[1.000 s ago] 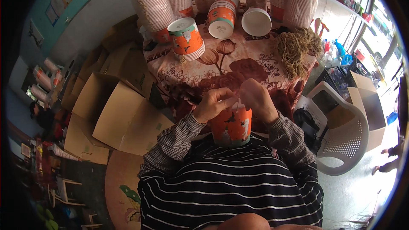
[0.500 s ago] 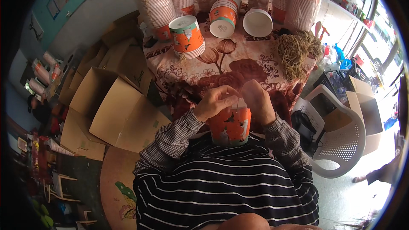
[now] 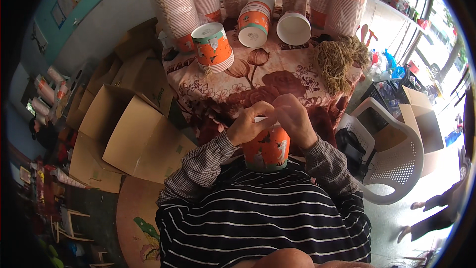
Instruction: Thread string through holes in paper cups and stack them.
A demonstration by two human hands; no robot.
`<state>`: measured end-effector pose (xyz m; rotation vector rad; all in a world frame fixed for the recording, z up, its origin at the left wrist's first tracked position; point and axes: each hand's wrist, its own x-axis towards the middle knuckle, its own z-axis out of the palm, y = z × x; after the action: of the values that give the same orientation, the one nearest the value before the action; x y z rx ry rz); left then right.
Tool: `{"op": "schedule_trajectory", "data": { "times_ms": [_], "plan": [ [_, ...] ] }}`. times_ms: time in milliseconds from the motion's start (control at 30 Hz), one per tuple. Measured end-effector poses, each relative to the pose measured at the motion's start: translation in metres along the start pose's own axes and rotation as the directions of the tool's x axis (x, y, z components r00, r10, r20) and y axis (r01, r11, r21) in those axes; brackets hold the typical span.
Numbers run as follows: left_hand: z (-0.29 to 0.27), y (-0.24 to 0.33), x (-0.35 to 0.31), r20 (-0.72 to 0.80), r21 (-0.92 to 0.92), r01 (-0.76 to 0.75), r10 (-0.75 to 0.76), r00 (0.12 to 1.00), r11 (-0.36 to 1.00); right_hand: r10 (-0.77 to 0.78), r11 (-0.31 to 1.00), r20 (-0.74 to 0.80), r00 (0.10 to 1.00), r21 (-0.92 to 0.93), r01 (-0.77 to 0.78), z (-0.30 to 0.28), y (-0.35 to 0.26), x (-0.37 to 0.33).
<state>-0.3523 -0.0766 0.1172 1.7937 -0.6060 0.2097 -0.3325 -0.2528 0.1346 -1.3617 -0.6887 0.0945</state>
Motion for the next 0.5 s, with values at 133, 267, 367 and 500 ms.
{"op": "schedule_trajectory", "data": {
  "times_ms": [133, 267, 367, 500],
  "plan": [
    [-0.004, -0.009, -0.005, 0.094, 0.026, -0.080, 0.077, 0.993, 0.996, -0.015, 1.000, -0.045, 0.999, -0.018, 0.014, -0.008, -0.018, 0.004],
    [-0.004, -0.012, -0.010, 0.089, 0.085, -0.115, 0.108, 0.990, 0.990, 0.081, 0.987, -0.053, 0.995, 0.140, -0.073, -0.021, -0.063, 0.011],
    [-0.001, -0.003, -0.011, 0.076, 0.099, -0.047, 0.040, 0.996, 0.994, 0.088, 0.986, -0.011, 0.996, 0.142, -0.086, -0.022, -0.073, 0.012],
    [0.012, 0.014, -0.014, -0.072, 0.466, -0.082, 0.130, 0.989, 0.881, 0.091, 0.991, -0.003, 0.996, 0.096, -0.091, -0.019, -0.070, 0.008]
  ]
}}
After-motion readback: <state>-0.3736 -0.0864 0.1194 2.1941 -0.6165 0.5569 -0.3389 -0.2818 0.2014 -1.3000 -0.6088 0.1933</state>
